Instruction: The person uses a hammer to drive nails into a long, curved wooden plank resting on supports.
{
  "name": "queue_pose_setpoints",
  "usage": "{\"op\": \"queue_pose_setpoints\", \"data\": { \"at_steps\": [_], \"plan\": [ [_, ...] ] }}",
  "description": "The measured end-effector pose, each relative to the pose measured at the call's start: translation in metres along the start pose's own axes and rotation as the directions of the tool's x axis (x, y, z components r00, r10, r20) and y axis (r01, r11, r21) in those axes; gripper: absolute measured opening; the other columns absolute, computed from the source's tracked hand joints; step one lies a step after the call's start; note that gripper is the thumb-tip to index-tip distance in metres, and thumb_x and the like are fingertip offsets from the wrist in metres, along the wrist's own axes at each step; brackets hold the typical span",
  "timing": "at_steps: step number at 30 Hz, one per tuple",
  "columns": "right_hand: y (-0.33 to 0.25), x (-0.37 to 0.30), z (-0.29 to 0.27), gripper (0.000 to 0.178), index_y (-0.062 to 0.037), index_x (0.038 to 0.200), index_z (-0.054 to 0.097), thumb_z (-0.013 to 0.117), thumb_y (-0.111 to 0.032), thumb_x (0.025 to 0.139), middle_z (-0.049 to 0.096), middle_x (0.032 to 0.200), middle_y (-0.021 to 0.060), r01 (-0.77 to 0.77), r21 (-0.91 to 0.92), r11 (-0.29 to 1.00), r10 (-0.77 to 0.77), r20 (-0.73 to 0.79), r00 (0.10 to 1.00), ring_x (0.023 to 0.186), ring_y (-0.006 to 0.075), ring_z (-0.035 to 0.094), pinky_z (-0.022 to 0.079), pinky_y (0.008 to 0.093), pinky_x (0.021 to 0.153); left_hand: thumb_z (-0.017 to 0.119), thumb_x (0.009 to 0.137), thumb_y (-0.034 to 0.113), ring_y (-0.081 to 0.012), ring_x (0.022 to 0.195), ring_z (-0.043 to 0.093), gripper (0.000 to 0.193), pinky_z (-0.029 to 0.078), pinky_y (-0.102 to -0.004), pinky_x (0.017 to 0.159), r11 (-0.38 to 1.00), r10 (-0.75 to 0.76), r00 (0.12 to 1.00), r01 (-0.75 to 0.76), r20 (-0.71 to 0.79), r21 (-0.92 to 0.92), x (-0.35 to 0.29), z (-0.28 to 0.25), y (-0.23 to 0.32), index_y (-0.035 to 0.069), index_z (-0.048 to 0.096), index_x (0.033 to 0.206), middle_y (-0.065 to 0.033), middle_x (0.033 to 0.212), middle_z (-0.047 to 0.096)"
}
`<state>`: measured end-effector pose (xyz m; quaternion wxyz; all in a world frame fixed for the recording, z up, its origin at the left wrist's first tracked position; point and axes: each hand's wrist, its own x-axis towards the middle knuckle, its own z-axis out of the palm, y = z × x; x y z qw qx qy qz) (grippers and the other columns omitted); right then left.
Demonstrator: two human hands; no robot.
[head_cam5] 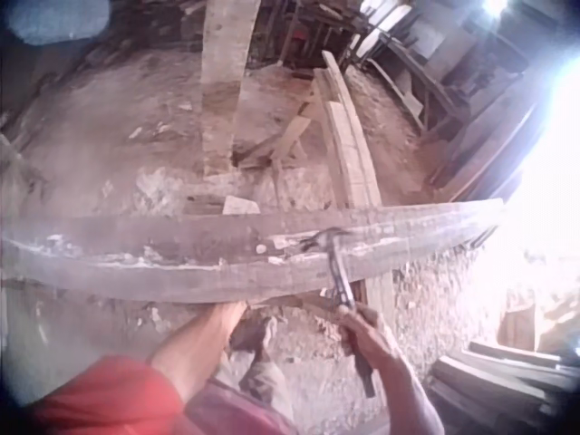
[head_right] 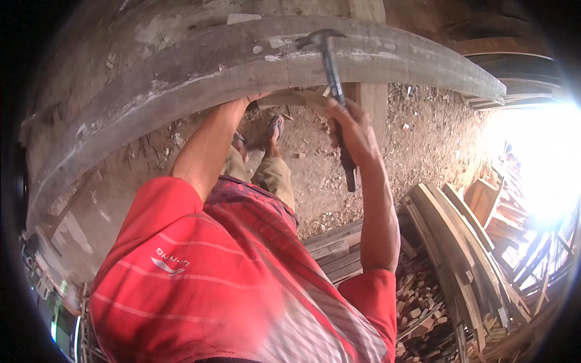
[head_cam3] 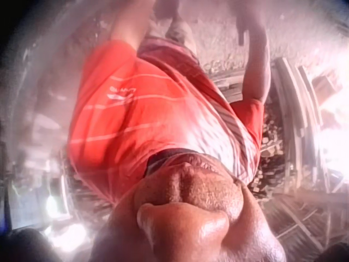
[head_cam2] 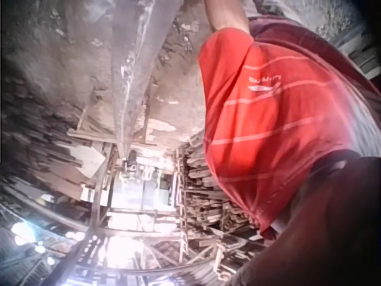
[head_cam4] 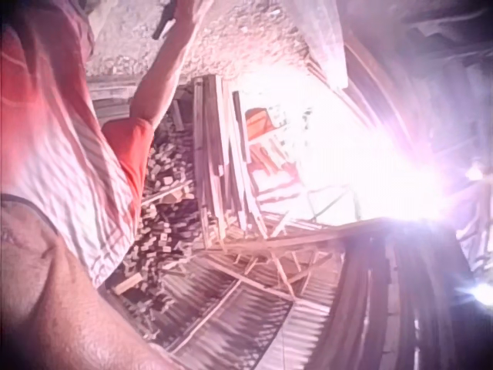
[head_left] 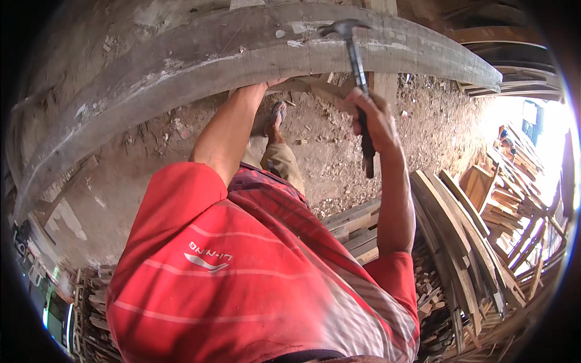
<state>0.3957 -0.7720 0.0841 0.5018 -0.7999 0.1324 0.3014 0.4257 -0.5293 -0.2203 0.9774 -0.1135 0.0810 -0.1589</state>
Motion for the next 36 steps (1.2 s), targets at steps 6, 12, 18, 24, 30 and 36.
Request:
{"op": "queue_pose_setpoints", "data": {
  "at_steps": [6,12,18,24,30,36],
  "plan": [
    [0.006,0.042,-0.026,0.035,-0.0081,0.086,0.054,0.068,-0.038,0.097,0.050,0.062,-0.0032,-0.006,0.215,0.977,-0.005,0.049,0.999,0.044,0.0071,0.049,0.039,0.0250,0.038,0.045,0.098,0.055,-0.0242,0.118,0.061,0.046,0.052,-0.0518,0.100,1.000,0.011,1.000,-0.011,-0.019,-0.001,0.002,-0.003,-0.002,0.020,0.061,0.124,-0.0030,0.122,0.067],
    [-0.025,0.052,-0.063,0.034,-0.0044,0.082,0.058,0.067,-0.036,0.093,0.053,0.059,0.0000,0.029,-0.302,0.953,0.022,0.164,0.986,0.044,0.0095,0.050,0.040,0.0285,0.041,0.046,0.098,0.055,-0.0243,0.118,0.061,0.046,0.052,-0.0521,0.099,0.999,0.041,0.998,-0.039,-0.055,0.030,-0.004,-0.001,-0.003,0.020,0.061,0.123,-0.0026,0.122,0.067],
    [-0.011,0.073,-0.052,0.028,-0.0079,0.090,0.058,0.069,-0.033,0.095,0.050,0.061,-0.0036,0.042,-0.086,0.995,-0.030,0.138,0.990,0.043,0.0060,0.045,0.036,0.0237,0.038,0.046,0.097,0.055,-0.0244,0.118,0.062,0.045,0.052,-0.0525,0.099,0.993,0.066,0.991,-0.053,-0.112,0.109,-0.005,-0.002,-0.004,0.020,0.061,0.123,-0.0023,0.122,0.067],
    [-0.001,0.037,-0.024,0.037,-0.0038,0.097,0.061,0.067,-0.040,0.095,0.053,0.063,-0.0018,0.159,-0.112,0.981,-0.143,0.139,0.980,0.049,0.0074,0.050,0.042,0.0271,0.043,0.045,0.098,0.057,-0.0271,0.122,0.061,0.049,0.052,-0.0558,0.100,0.982,-0.037,0.998,0.028,-0.048,-0.186,-0.016,-0.019,-0.006,0.023,0.059,0.130,-0.0028,0.129,0.065],
    [0.068,0.022,0.030,0.025,-0.0042,0.088,0.053,0.067,-0.024,0.095,0.058,0.065,0.0101,0.280,-0.193,0.940,-0.309,-0.144,0.940,0.059,0.0193,0.059,0.046,0.0398,0.054,0.044,0.098,0.056,-0.0282,0.122,0.060,0.050,0.050,-0.0554,0.101,0.998,0.055,0.984,-0.050,-0.172,0.033,-0.005,-0.001,-0.015,0.021,0.058,0.131,-0.0044,0.131,0.064],
    [0.058,0.000,0.047,0.027,-0.0029,0.092,0.051,0.068,-0.024,0.094,0.056,0.063,0.0167,0.336,-0.323,0.885,-0.402,-0.162,0.901,0.054,0.0278,0.056,0.046,0.0429,0.056,0.043,0.099,0.054,-0.0289,0.121,0.059,0.050,0.050,-0.0543,0.100,0.999,0.033,0.996,-0.029,-0.088,0.042,-0.004,0.001,-0.010,0.019,0.058,0.130,-0.0060,0.130,0.064]
  ]
}}
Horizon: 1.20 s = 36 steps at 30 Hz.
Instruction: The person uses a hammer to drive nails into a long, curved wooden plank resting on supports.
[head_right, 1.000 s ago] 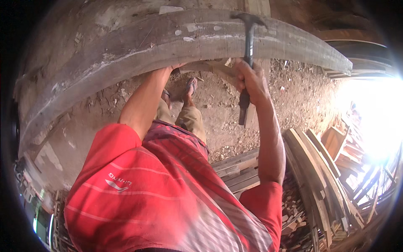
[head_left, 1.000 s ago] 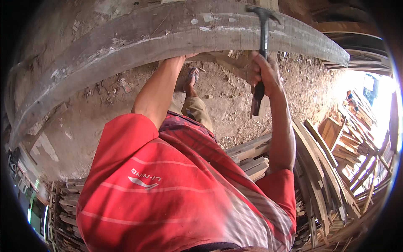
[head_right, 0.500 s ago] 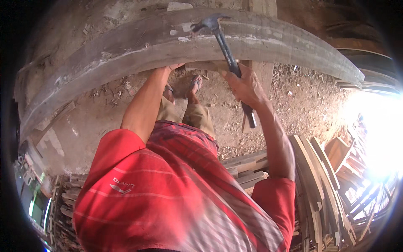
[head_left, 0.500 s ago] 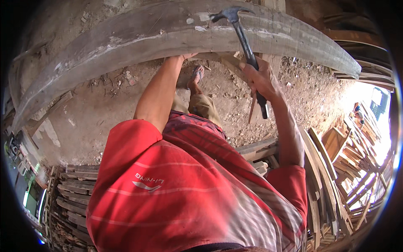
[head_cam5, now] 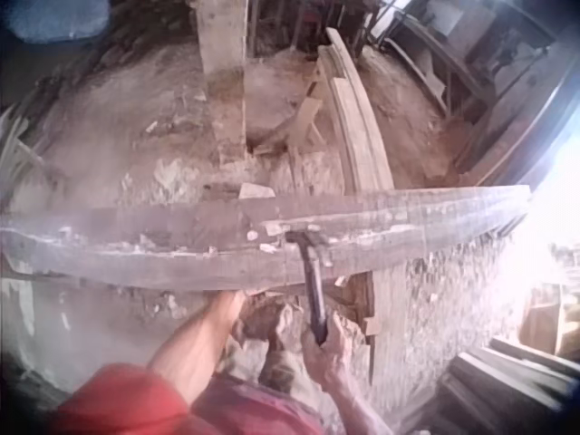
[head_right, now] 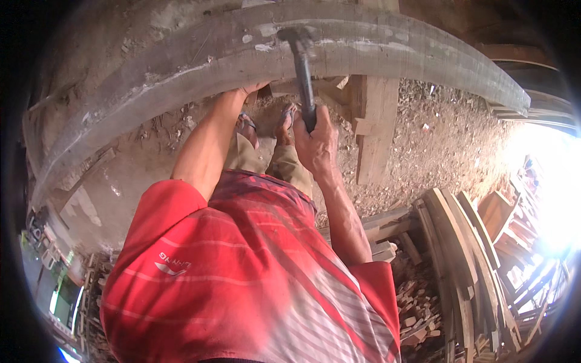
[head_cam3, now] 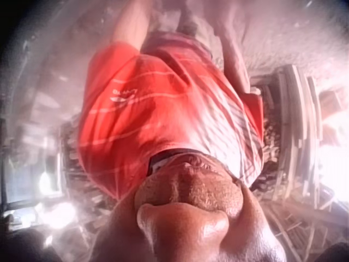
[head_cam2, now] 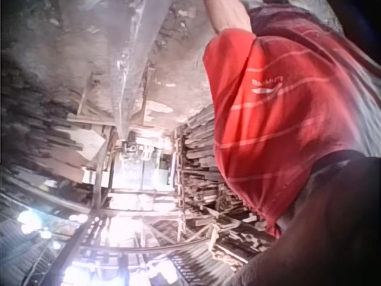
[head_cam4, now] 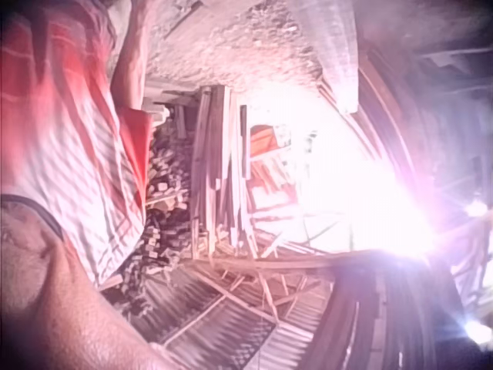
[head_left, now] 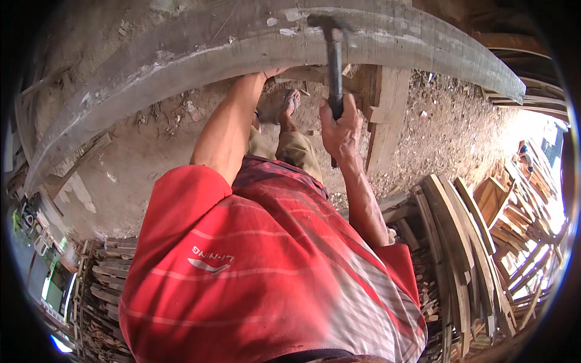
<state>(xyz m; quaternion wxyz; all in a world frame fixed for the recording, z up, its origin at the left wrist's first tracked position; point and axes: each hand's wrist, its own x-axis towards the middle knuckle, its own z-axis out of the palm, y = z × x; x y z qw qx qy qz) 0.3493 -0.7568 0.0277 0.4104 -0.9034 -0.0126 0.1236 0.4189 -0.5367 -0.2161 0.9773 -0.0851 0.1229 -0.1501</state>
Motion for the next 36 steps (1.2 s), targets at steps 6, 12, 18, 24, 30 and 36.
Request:
{"op": "queue_pose_setpoints", "data": {
  "at_steps": [6,12,18,24,30,36],
  "plan": [
    [-0.007,-0.005,0.008,0.020,-0.0031,0.095,0.055,0.065,-0.020,0.096,0.057,0.068,0.0113,-0.069,-0.008,0.998,0.069,-0.044,0.997,0.061,0.0211,0.054,0.045,0.0410,0.057,0.042,0.100,0.052,-0.0296,0.120,0.059,0.049,0.050,-0.0532,0.100,1.000,-0.013,0.998,0.013,0.057,0.002,0.001,0.000,0.002,0.016,0.058,0.129,-0.0076,0.129,0.064],
    [-0.019,-0.013,0.004,0.026,-0.0007,0.093,0.051,0.066,-0.021,0.094,0.060,0.067,0.0221,-0.027,0.046,0.999,0.032,-0.104,0.994,0.061,0.0384,0.064,0.047,0.0455,0.057,0.040,0.100,0.050,-0.0303,0.119,0.059,0.049,0.050,-0.0520,0.099,1.000,-0.026,0.994,0.025,0.110,0.007,0.003,0.002,0.004,0.014,0.058,0.128,-0.0092,0.128,0.063],
    [-0.009,-0.004,0.019,0.026,-0.0009,0.095,0.051,0.065,-0.023,0.095,0.061,0.070,0.0239,-0.128,-0.035,0.991,0.126,-0.052,0.991,0.065,0.0392,0.066,0.049,0.0446,0.059,0.039,0.101,0.049,-0.0309,0.119,0.058,0.049,0.050,-0.0516,0.099,0.996,-0.074,0.954,0.086,0.291,-0.030,0.005,-0.005,0.007,0.012,0.058,0.128,-0.0096,0.128,0.062],
    [-0.025,-0.020,0.003,0.022,-0.0012,0.096,0.051,0.065,-0.018,0.094,0.060,0.068,0.0218,-0.040,0.087,0.995,0.056,-0.185,0.981,0.060,0.0325,0.063,0.048,0.0434,0.058,0.039,0.101,0.053,-0.0310,0.122,0.056,0.053,0.047,-0.0551,0.104,0.985,0.050,0.993,-0.067,0.106,0.161,0.006,-0.021,0.013,0.014,0.056,0.133,-0.0099,0.132,0.060],
    [-0.001,-0.006,0.022,0.019,-0.0034,0.093,0.054,0.066,-0.018,0.094,0.060,0.068,0.0131,-0.184,-0.034,0.982,0.184,-0.018,0.983,0.061,0.0223,0.061,0.047,0.0389,0.057,0.041,0.101,0.051,-0.0284,0.120,0.058,0.049,0.048,-0.0522,0.103,0.987,-0.121,0.945,0.146,0.303,-0.062,0.012,0.007,-0.006,0.014,0.057,0.129,-0.0081,0.128,0.063],
    [-0.016,-0.011,0.016,0.016,-0.0057,0.090,0.055,0.064,-0.018,0.096,0.053,0.063,-0.0002,-0.021,0.274,0.962,0.087,-0.230,0.969,0.055,0.0077,0.053,0.041,0.0300,0.049,0.043,0.101,0.045,-0.0285,0.112,0.062,0.042,0.052,-0.0514,0.095,0.998,-0.049,0.963,0.057,0.265,-0.023,0.001,-0.017,0.020,0.013,0.061,0.122,-0.0079,0.116,0.066]
  ]
}}
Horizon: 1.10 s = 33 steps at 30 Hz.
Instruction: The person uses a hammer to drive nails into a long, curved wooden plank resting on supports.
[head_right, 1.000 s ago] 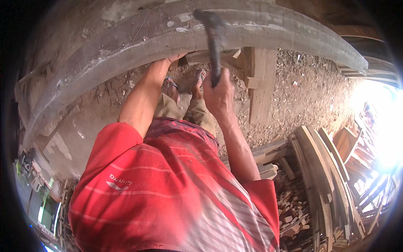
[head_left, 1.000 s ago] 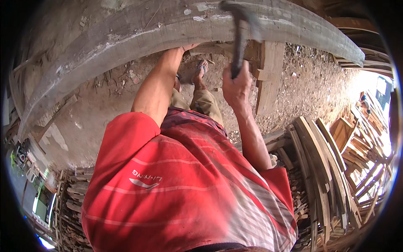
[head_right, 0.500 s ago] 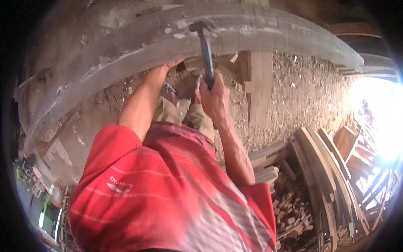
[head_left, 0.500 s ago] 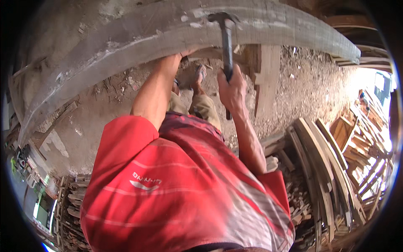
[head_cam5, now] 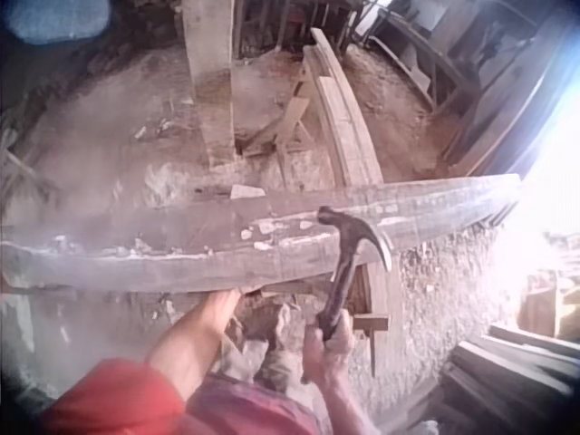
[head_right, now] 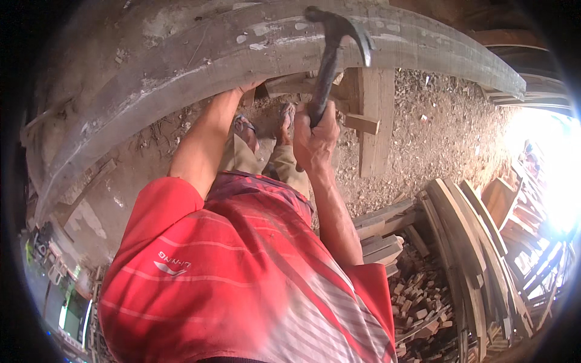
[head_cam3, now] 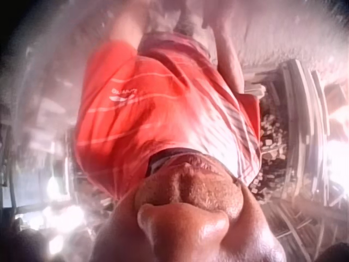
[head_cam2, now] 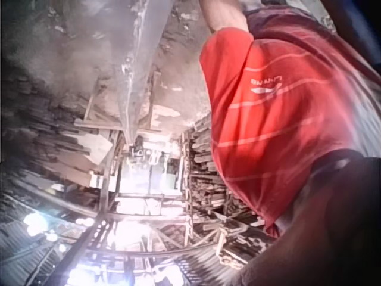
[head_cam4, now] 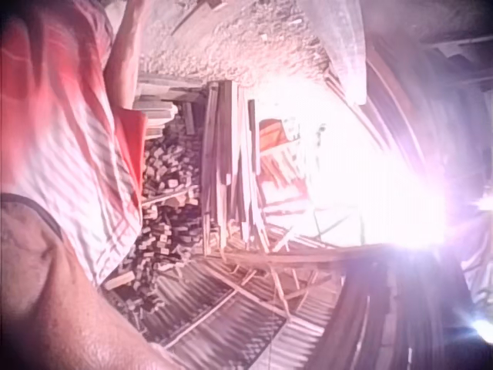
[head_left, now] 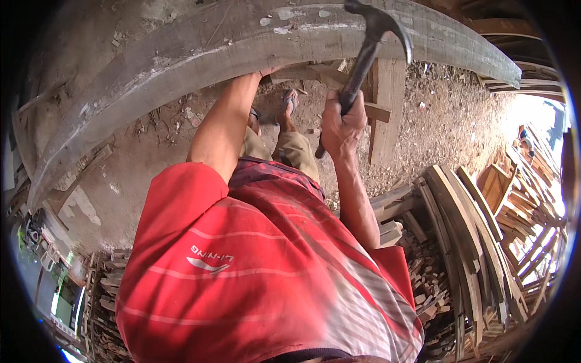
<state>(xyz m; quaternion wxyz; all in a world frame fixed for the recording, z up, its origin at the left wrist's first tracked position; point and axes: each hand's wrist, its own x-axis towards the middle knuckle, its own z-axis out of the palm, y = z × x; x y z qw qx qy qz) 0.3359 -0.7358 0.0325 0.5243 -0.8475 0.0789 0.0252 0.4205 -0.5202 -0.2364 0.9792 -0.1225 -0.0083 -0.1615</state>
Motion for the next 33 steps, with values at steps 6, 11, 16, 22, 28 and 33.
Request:
{"op": "queue_pose_setpoints", "data": {
  "at_steps": [6,11,16,22,28,33],
  "plan": [
    [0.035,0.003,0.001,0.020,-0.0055,0.089,0.055,0.066,-0.021,0.095,0.053,0.063,0.0008,-0.051,-0.131,0.990,0.067,0.124,0.990,0.054,0.0093,0.051,0.041,0.0297,0.049,0.044,0.101,0.050,-0.0252,0.105,0.064,0.044,0.056,-0.0492,0.089,0.993,0.046,0.950,-0.011,-0.310,0.115,0.007,0.037,-0.015,0.015,0.060,0.123,-0.0064,0.115,0.067],
    [0.015,-0.011,0.006,0.023,-0.0052,0.089,0.055,0.064,-0.024,0.098,0.052,0.061,0.0005,-0.311,0.259,0.914,0.277,0.161,0.947,0.047,0.0090,0.050,0.041,0.0287,0.044,0.046,0.099,0.053,-0.0270,0.110,0.065,0.048,0.056,-0.0494,0.092,0.991,0.018,0.993,-0.034,-0.121,-0.128,0.009,0.027,-0.016,0.018,0.059,0.128,-0.0068,0.120,0.067],
    [0.013,0.005,-0.003,0.022,-0.0063,0.090,0.053,0.062,-0.025,0.099,0.051,0.066,-0.0004,-0.459,0.173,0.872,0.346,0.446,0.826,0.046,0.0096,0.049,0.039,0.0255,0.042,0.046,0.099,0.053,-0.0286,0.111,0.065,0.050,0.055,-0.0512,0.094,0.997,0.055,0.990,-0.063,-0.132,-0.053,0.008,-0.023,0.000,0.016,0.058,0.130,-0.0080,0.122,0.067],
    [0.017,0.002,-0.004,0.019,-0.0059,0.091,0.053,0.061,-0.022,0.099,0.052,0.065,-0.0002,-0.429,0.308,0.849,0.367,0.239,0.899,0.046,0.0089,0.050,0.041,0.0267,0.041,0.045,0.099,0.053,-0.0289,0.111,0.065,0.050,0.055,-0.0518,0.094,0.999,-0.004,0.990,-0.002,-0.140,-0.038,0.013,-0.001,-0.003,0.016,0.059,0.130,-0.0085,0.122,0.067],
    [-0.005,-0.016,0.000,0.025,-0.0039,0.089,0.054,0.067,-0.024,0.096,0.051,0.069,0.0074,-0.025,-0.317,0.948,0.108,0.246,0.963,0.062,0.0186,0.046,0.042,0.0377,0.058,0.045,0.099,0.052,-0.0291,0.111,0.065,0.050,0.055,-0.0524,0.094,0.999,-0.025,0.990,0.019,-0.142,-0.046,0.007,0.009,-0.011,0.015,0.059,0.130,-0.0090,0.123,0.067],
    [-0.012,-0.026,0.020,0.021,-0.0035,0.091,0.055,0.066,-0.021,0.096,0.054,0.072,0.0090,-0.024,-0.125,0.992,0.027,0.017,1.000,0.065,0.0179,0.050,0.044,0.0387,0.060,0.045,0.099,0.052,-0.0294,0.112,0.065,0.050,0.055,-0.0528,0.094,0.999,-0.022,0.991,0.017,-0.129,-0.038,0.014,0.013,-0.009,0.015,0.059,0.130,-0.0094,0.123,0.067]
  ]
}}
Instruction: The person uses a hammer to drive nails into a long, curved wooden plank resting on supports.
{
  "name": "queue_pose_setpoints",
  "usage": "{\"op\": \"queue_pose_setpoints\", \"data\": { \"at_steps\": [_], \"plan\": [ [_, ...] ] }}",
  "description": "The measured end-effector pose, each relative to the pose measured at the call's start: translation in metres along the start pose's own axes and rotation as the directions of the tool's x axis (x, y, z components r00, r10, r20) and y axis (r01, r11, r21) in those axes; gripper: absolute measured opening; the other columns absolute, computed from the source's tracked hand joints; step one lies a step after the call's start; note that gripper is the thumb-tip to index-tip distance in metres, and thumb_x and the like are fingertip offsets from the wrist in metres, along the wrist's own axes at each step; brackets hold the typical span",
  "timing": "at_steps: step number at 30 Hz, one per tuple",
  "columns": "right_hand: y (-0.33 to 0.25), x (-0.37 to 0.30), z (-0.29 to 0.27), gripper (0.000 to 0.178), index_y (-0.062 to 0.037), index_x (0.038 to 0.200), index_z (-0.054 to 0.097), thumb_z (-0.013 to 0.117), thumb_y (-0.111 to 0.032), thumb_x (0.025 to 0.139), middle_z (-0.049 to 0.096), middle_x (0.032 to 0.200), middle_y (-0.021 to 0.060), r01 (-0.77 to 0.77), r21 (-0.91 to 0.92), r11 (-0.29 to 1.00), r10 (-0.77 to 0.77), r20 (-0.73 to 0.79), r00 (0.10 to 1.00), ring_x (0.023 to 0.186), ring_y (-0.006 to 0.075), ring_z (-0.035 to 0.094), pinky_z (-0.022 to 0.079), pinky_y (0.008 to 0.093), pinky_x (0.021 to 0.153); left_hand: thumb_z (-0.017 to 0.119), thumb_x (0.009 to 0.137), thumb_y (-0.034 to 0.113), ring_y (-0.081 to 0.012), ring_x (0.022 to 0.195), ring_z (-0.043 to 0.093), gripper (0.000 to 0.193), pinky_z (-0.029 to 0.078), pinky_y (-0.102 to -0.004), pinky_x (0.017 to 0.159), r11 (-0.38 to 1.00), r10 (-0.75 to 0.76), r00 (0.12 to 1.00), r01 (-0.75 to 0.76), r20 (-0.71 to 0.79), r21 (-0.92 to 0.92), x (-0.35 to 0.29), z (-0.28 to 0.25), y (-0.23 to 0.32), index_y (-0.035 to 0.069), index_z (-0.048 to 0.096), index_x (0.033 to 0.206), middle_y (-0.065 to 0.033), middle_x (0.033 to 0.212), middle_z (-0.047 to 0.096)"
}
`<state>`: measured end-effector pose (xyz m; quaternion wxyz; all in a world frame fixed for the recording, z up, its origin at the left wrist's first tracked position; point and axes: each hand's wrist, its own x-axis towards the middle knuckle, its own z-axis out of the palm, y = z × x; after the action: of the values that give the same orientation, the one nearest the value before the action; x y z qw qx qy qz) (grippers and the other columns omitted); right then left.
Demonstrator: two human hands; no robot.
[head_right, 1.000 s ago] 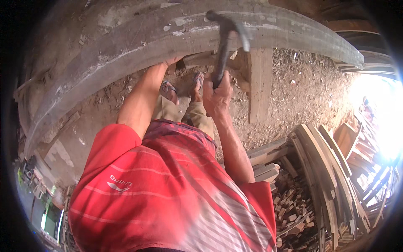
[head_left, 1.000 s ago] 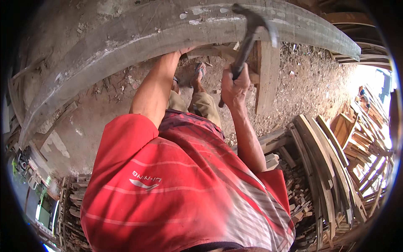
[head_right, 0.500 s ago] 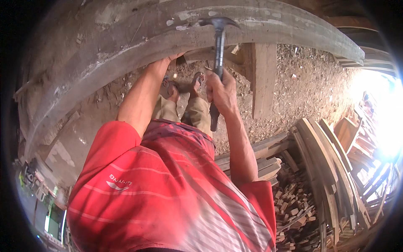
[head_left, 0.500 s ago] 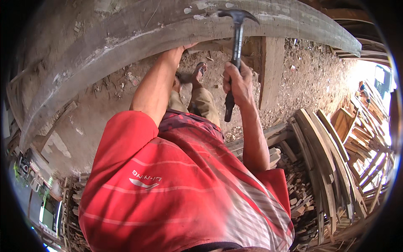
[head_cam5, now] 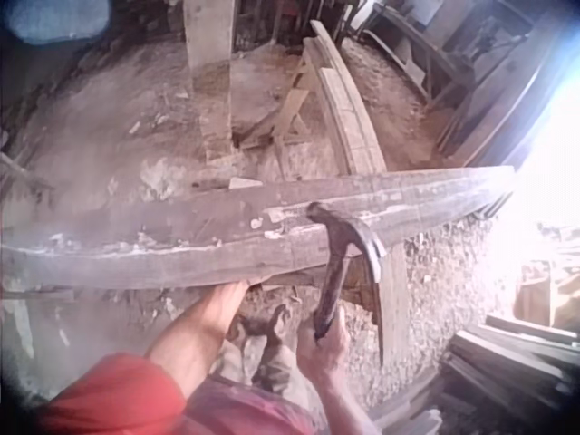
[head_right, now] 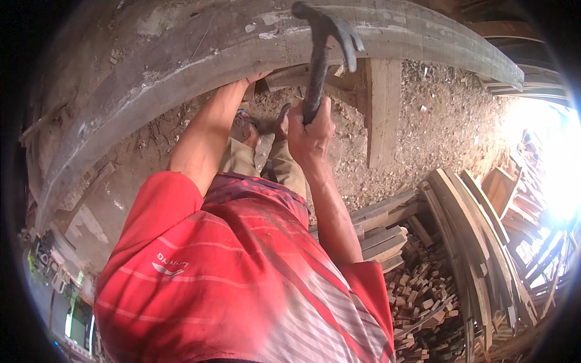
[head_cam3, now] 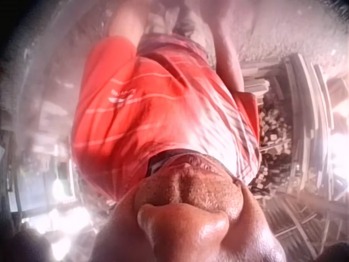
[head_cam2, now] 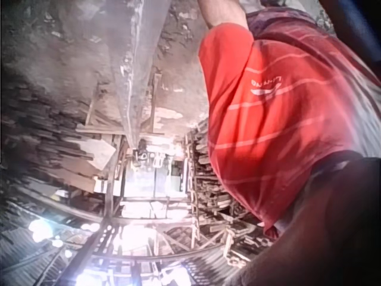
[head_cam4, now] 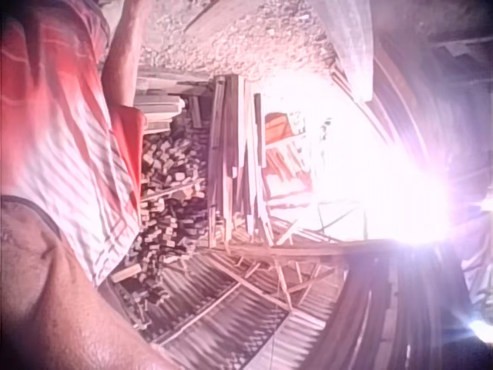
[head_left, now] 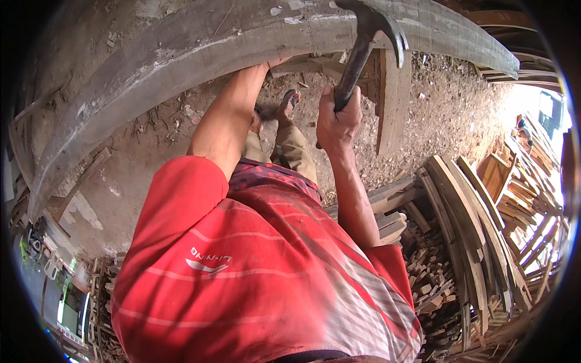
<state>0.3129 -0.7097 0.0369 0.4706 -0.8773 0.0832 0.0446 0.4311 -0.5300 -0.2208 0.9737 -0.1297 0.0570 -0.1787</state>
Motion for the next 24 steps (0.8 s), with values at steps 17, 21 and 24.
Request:
{"op": "queue_pose_setpoints", "data": {
  "at_steps": [17,21,24],
  "plan": [
    [0.025,0.018,0.012,0.019,-0.0031,0.095,0.051,0.065,-0.015,0.094,0.063,0.070,0.0232,0.092,-0.222,0.971,-0.094,0.001,0.996,0.066,0.0458,0.063,0.048,0.0480,0.057,0.046,0.100,0.049,-0.0304,0.118,0.062,0.049,0.052,-0.0528,0.099,0.998,-0.042,0.995,0.037,0.095,0.050,0.000,0.034,0.003,0.014,0.059,0.131,-0.0118,0.127,0.066],
    [0.009,0.000,-0.006,0.022,-0.0038,0.092,0.052,0.069,-0.018,0.092,0.058,0.067,0.0183,0.021,-0.041,0.999,-0.027,-0.145,0.989,0.060,0.0353,0.060,0.045,0.0455,0.056,0.050,0.099,0.048,-0.0303,0.124,0.058,0.051,0.046,-0.0481,0.107,0.982,0.032,0.999,-0.032,0.002,0.185,-0.008,0.023,-0.003,0.011,0.059,0.134,-0.0125,0.133,0.064],
    [0.008,-0.021,-0.028,0.025,-0.0046,0.089,0.053,0.073,-0.020,0.089,0.054,0.065,0.0145,0.037,-0.075,0.996,-0.049,-0.162,0.986,0.055,0.0284,0.054,0.042,0.0427,0.054,0.052,0.101,0.042,-0.0272,0.125,0.057,0.047,0.045,-0.0448,0.108,0.969,0.088,0.996,-0.081,-0.020,0.235,-0.006,0.005,0.023,0.011,0.057,0.135,-0.0103,0.135,0.062]
  ]
}}
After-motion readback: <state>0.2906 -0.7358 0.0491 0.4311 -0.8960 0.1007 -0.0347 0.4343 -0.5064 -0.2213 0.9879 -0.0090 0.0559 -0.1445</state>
